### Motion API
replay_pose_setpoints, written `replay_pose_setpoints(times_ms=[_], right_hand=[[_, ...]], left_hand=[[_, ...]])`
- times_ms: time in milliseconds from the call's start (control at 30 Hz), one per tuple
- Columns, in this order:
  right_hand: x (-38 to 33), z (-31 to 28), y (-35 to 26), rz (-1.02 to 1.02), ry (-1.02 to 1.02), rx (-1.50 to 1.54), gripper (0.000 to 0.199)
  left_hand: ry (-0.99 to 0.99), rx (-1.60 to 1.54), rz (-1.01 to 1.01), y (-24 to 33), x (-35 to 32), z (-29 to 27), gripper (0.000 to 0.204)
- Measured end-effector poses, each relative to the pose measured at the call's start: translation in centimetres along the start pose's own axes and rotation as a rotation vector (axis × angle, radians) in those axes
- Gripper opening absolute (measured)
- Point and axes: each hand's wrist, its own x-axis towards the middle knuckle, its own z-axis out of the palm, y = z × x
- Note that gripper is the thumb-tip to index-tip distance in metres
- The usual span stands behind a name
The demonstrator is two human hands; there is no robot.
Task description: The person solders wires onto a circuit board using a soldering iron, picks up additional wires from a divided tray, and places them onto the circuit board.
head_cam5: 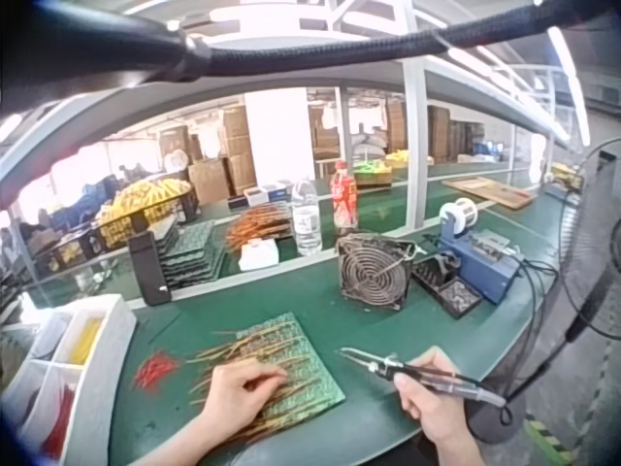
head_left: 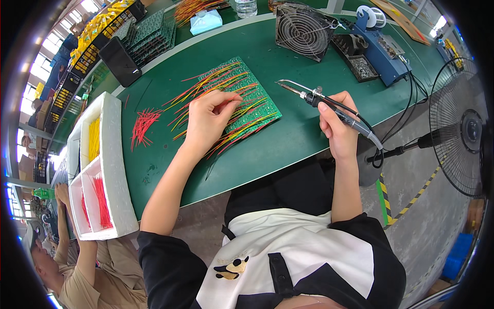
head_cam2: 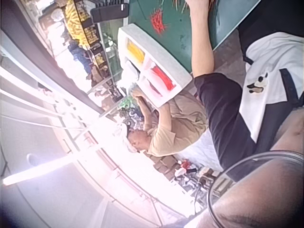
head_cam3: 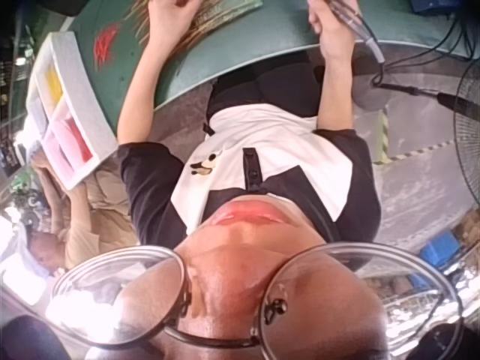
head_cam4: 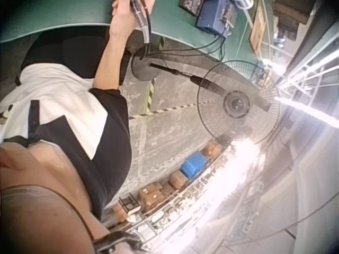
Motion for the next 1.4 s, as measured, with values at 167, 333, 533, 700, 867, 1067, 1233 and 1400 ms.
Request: replay_pose_setpoints(times_ms=[167, 333, 533, 700, 867, 1067, 1233, 1400], right_hand=[[0.01, -0.04, 0.04, -0.005, 0.002, -0.006, 0.019], [0.03, 0.04, 0.06, -0.012, 0.012, -0.007, 0.019], [-0.10, -0.18, -0.14, -0.007, -0.023, 0.011, 0.017], [-0.08, -0.01, -0.32, 0.006, -0.036, 0.008, 0.017], [-0.11, 0.44, -0.69, 0.020, -0.045, -0.014, 0.018], [-0.08, 0.43, -0.80, 0.041, -0.084, -0.053, 0.019], [-0.08, 0.50, -0.78, 0.046, -0.087, -0.068, 0.019], [-0.09, 0.61, -0.78, 0.049, -0.082, -0.088, 0.019]], left_hand=[[0.010, 0.064, 0.033, 0.29, -0.08, 0.17, 0.008], [0.021, 0.085, 0.061, 0.55, -0.07, 0.23, 0.008], [0.022, 0.119, 0.087, 0.58, -0.02, 0.38, 0.008], [0.025, 0.137, 0.090, 0.49, 0.04, 0.48, 0.008], [0.018, 0.148, 0.078, 0.60, 0.08, 0.33, 0.008], [0.029, 0.118, 0.087, 0.44, 0.15, 0.41, 0.008], [0.025, 0.120, 0.074, 0.51, 0.22, 0.39, 0.008], [0.017, 0.151, 0.072, 0.42, 0.27, 0.37, 0.008]])
